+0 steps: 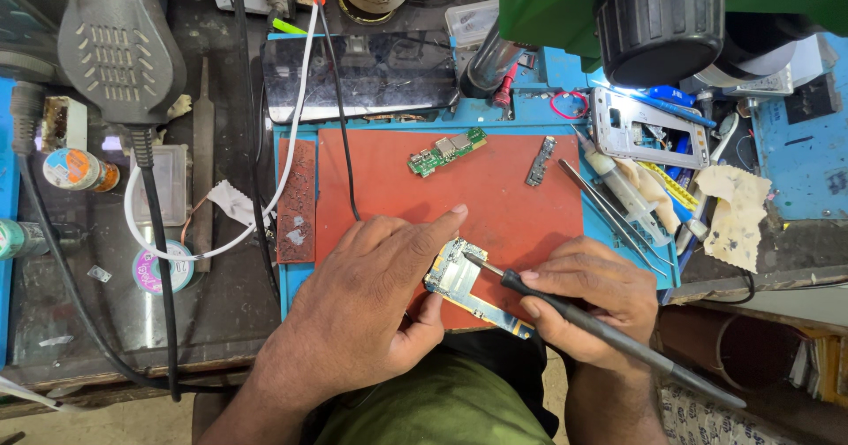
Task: The person applies flux to a circuit board and then uses a soldering iron to reflow solder on a specific area. The person holds the board steady with one hand while applying heat with the other.
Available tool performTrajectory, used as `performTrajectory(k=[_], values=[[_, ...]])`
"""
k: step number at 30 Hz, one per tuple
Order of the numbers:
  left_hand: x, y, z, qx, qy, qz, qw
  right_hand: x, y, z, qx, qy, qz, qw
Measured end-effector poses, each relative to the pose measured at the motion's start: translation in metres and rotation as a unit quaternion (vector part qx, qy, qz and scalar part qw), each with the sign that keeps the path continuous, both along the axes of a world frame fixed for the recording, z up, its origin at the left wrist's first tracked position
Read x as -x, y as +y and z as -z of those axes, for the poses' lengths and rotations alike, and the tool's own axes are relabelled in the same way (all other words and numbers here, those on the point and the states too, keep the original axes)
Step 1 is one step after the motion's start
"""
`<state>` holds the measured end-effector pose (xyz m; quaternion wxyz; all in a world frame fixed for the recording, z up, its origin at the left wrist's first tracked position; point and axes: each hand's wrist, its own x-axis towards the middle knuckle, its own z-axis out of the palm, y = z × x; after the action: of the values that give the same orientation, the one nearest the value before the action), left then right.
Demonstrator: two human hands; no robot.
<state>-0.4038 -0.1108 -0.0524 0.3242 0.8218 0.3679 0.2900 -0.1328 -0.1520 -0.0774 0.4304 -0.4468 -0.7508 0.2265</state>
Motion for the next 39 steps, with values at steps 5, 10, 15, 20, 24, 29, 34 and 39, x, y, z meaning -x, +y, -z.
performTrajectory(k=[5,10,15,20,24,29,34,39], values=[[0.000,0.000,0.001,-0.002,-0.001,-0.001,1.000,-0.006,-0.005,0.009,-0.001,0.081,-0.017,0.997],[0.001,0.000,0.001,0.004,0.002,-0.002,1.000,-0.014,-0.010,0.015,0.013,0.170,-0.013,0.985],[0.001,0.000,0.002,0.006,0.002,-0.003,1.000,-0.013,-0.007,0.013,0.035,0.102,-0.014,0.994],[0.001,-0.001,0.002,-0.007,-0.007,-0.007,1.000,-0.003,-0.004,0.008,0.000,0.064,-0.012,0.998],[0.001,-0.001,0.002,-0.004,-0.008,-0.006,1.000,0.000,-0.002,0.005,-0.007,0.036,-0.016,0.999],[0.001,0.000,0.002,0.002,-0.004,-0.004,1.000,0.001,-0.001,0.004,-0.009,0.024,-0.010,1.000],[0.000,0.000,0.001,0.005,-0.005,-0.004,1.000,0.000,-0.002,0.003,-0.003,0.014,-0.008,1.000],[0.000,0.000,0.001,0.002,-0.004,-0.003,1.000,0.000,-0.001,0.004,-0.009,0.012,-0.006,1.000]])
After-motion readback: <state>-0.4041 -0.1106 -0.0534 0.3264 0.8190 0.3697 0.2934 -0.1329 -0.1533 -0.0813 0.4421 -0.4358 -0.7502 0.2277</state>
